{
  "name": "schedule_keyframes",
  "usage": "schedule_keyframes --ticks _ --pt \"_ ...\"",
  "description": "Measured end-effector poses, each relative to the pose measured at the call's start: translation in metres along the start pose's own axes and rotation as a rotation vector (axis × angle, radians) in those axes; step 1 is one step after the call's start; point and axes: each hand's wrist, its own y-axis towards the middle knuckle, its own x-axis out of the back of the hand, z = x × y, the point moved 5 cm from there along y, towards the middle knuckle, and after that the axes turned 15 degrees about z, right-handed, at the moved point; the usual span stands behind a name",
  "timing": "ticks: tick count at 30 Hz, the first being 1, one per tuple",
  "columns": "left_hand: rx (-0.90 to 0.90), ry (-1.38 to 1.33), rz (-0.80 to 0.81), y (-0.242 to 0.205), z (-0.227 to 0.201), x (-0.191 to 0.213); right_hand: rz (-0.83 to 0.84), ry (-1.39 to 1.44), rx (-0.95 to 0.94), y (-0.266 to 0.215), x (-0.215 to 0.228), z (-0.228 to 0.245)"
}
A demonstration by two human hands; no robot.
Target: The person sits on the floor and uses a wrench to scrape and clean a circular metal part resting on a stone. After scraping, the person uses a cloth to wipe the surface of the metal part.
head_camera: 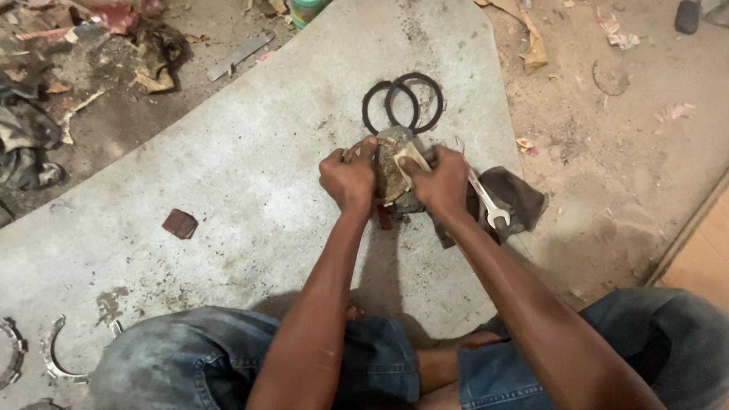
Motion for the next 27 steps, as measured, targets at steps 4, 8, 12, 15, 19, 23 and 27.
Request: schedule_keyframes --ticks 4,8,12,15,19,23,27 --pt "0.015 -0.035 -0.004 0.004 0.004 -0.003 -0.033 -0.056 -0.021 -0.016 0.006 -0.008" --pt "-0.031 -0.022 -0.024 0.003 0.004 -0.004 -0.037 -0.006 0.009 0.005 -0.001 -0.003" --pt "-0.022 -0.023 -0.006 0.002 0.002 -0.003 -0.022 -0.045 -0.005 -0.007 0.003 -0.01" --pt "0.01 -0.048 0.011 0.001 0.004 -0.003 -0.014 -0.037 0.005 0.005 -0.002 -0.012" --pt "0.101 -0.061 0.062 0.0 0.003 -0.003 -0.01 0.038 -0.054 0.006 -0.006 -0.017" --pt "0.063 -0.031 0.038 -0.002 0.001 -0.002 -0.051 -0.078 0.036 -0.004 0.002 -0.01" --pt "-0.014 -0.038 0.013 -0.003 -0.001 0.001 -0.027 -0.053 -0.04 0.01 -0.005 -0.007"
